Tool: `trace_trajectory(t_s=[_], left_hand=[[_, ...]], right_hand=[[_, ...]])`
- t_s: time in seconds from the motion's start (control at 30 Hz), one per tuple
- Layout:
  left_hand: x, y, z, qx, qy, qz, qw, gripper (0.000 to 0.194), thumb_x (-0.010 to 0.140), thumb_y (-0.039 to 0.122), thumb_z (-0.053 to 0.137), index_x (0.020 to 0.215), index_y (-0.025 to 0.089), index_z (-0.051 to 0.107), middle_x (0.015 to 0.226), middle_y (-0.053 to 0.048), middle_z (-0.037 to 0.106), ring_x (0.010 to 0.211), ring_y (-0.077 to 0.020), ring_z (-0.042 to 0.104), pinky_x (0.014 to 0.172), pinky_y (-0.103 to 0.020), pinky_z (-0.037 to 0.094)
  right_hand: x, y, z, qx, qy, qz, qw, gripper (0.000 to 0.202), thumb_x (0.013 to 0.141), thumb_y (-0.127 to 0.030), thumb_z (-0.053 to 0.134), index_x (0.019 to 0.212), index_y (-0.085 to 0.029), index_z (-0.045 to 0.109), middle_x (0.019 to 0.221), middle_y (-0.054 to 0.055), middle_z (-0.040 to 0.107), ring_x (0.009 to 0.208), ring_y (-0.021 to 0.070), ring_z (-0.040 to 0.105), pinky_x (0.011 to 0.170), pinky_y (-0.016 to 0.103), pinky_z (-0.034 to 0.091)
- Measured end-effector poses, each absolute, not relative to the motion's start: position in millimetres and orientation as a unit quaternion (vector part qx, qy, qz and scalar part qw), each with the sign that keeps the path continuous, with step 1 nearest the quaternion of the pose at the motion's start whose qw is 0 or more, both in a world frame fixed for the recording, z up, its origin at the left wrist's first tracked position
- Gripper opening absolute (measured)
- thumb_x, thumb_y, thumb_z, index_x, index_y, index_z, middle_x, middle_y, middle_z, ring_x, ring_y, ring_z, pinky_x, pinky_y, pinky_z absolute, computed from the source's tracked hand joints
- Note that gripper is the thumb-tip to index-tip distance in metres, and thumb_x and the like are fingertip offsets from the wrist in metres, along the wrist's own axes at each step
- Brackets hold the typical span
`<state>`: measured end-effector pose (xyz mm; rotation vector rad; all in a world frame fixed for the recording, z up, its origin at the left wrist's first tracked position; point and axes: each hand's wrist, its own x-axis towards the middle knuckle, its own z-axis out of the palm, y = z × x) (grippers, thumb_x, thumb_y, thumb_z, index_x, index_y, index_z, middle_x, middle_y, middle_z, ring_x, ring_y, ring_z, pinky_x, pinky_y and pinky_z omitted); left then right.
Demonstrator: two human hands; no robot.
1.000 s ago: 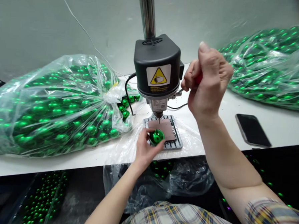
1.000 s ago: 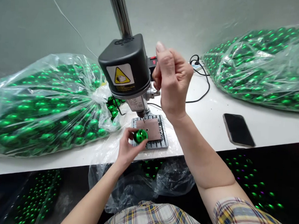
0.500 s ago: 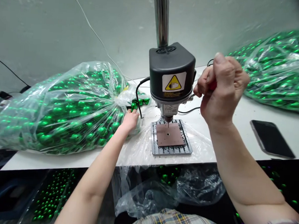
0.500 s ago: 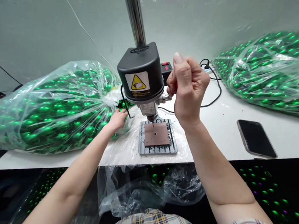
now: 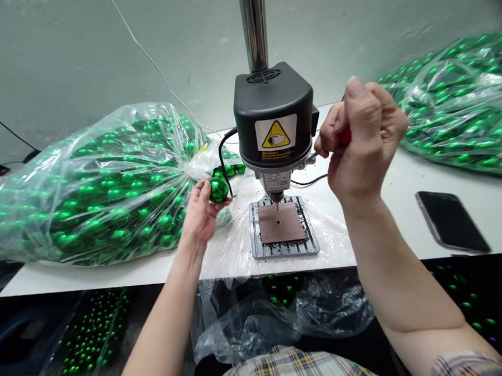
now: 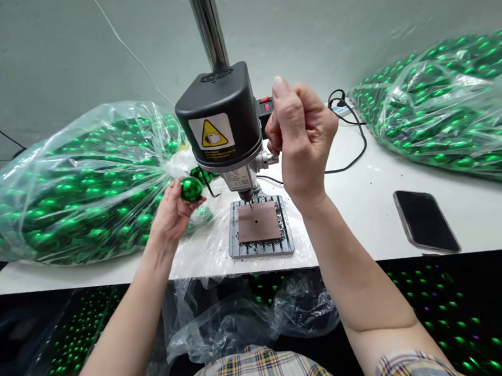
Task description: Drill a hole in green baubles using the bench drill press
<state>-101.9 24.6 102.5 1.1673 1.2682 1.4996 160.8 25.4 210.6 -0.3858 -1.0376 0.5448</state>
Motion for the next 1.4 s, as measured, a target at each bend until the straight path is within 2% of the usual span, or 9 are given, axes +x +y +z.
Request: trace_trajectory(t_s=[0.1,0.2,0.37,0.47,0.6,0.77,1.0,1.27,1.4], left_hand=[[-77,-8,89,0.360,0.462,0.572,0.574,0.044,0.084,0.057,0.076,0.105,0.022,0.060,0.112,-0.009,0.070,0.103,-0.0228,0.069,0.091,-0.042,0.062],[-58,-20,73,0.344,0.450,0.536,0.625,0.048,0.083,0.059,0.077,0.107,0.022,0.061,0.111,-0.010,0.072,0.105,-0.0262,0.072,0.095,-0.047,0.061],[-40,-13,46,0.426,0.507,0.555,0.503,0.064,0.076,0.061,0.081,0.126,0.024,0.061,0.118,-0.010,0.073,0.102,-0.0234,0.072,0.083,-0.034,0.059],[-32,-5,32,0.482,0.521,0.550,0.441,0.063,0.076,0.056,0.081,0.125,0.022,0.061,0.114,-0.009,0.074,0.101,-0.0215,0.072,0.084,-0.032,0.056],[-19,1,23,0.515,0.519,0.527,0.433,0.057,0.078,0.049,0.081,0.124,0.021,0.062,0.112,-0.010,0.075,0.096,-0.0198,0.071,0.084,-0.031,0.054],[-7,2,20,0.552,0.523,0.506,0.408,0.049,0.082,0.044,0.078,0.122,0.020,0.063,0.111,-0.009,0.075,0.101,-0.0205,0.070,0.092,-0.034,0.052],[-6,-2,11,0.600,0.535,0.491,0.336,0.048,0.083,0.040,0.078,0.127,0.023,0.067,0.116,-0.009,0.071,0.120,-0.0259,0.061,0.107,-0.042,0.046],[1,-9,15,0.633,0.547,0.466,0.289,0.046,0.074,0.032,0.087,0.118,0.027,0.074,0.114,-0.007,0.066,0.123,-0.0292,0.052,0.111,-0.045,0.042],[2,-10,12,0.636,0.527,0.480,0.296,0.045,0.072,0.028,0.087,0.114,0.024,0.072,0.114,-0.007,0.067,0.123,-0.0286,0.054,0.110,-0.044,0.042]], right_hand=[[161,28,210,-0.176,-0.486,0.252,0.818,0.054,0.087,-0.049,0.074,0.058,-0.024,0.036,0.047,-0.006,0.033,0.039,0.0085,0.031,0.038,0.031,0.023],[161,32,209,-0.161,-0.488,0.242,0.823,0.058,0.082,-0.058,0.076,0.058,-0.024,0.036,0.047,-0.007,0.033,0.039,0.0081,0.029,0.036,0.031,0.020],[163,32,210,-0.184,-0.503,0.247,0.808,0.058,0.081,-0.068,0.069,0.060,-0.024,0.037,0.046,-0.007,0.035,0.040,0.0079,0.030,0.037,0.030,0.021],[163,30,210,-0.208,-0.509,0.243,0.799,0.061,0.081,-0.076,0.061,0.061,-0.025,0.034,0.046,-0.007,0.035,0.041,0.0080,0.029,0.038,0.029,0.023],[161,28,212,-0.202,-0.511,0.234,0.802,0.063,0.078,-0.081,0.057,0.061,-0.025,0.033,0.047,-0.006,0.034,0.042,0.0088,0.028,0.038,0.029,0.022],[162,29,211,-0.241,-0.521,0.225,0.787,0.062,0.084,-0.080,0.050,0.064,-0.025,0.030,0.048,-0.006,0.033,0.043,0.0088,0.027,0.039,0.029,0.024],[165,38,206,-0.177,-0.532,0.218,0.799,0.055,0.088,-0.062,0.065,0.064,-0.024,0.034,0.048,-0.008,0.032,0.040,0.0065,0.027,0.036,0.025,0.023],[167,40,205,-0.234,-0.539,0.203,0.783,0.058,0.087,-0.071,0.059,0.065,-0.024,0.032,0.048,-0.007,0.032,0.040,0.0070,0.028,0.037,0.025,0.027],[166,35,204,-0.211,-0.533,0.213,0.791,0.058,0.088,-0.067,0.062,0.064,-0.024,0.033,0.047,-0.007,0.032,0.040,0.0068,0.028,0.037,0.025,0.026]])
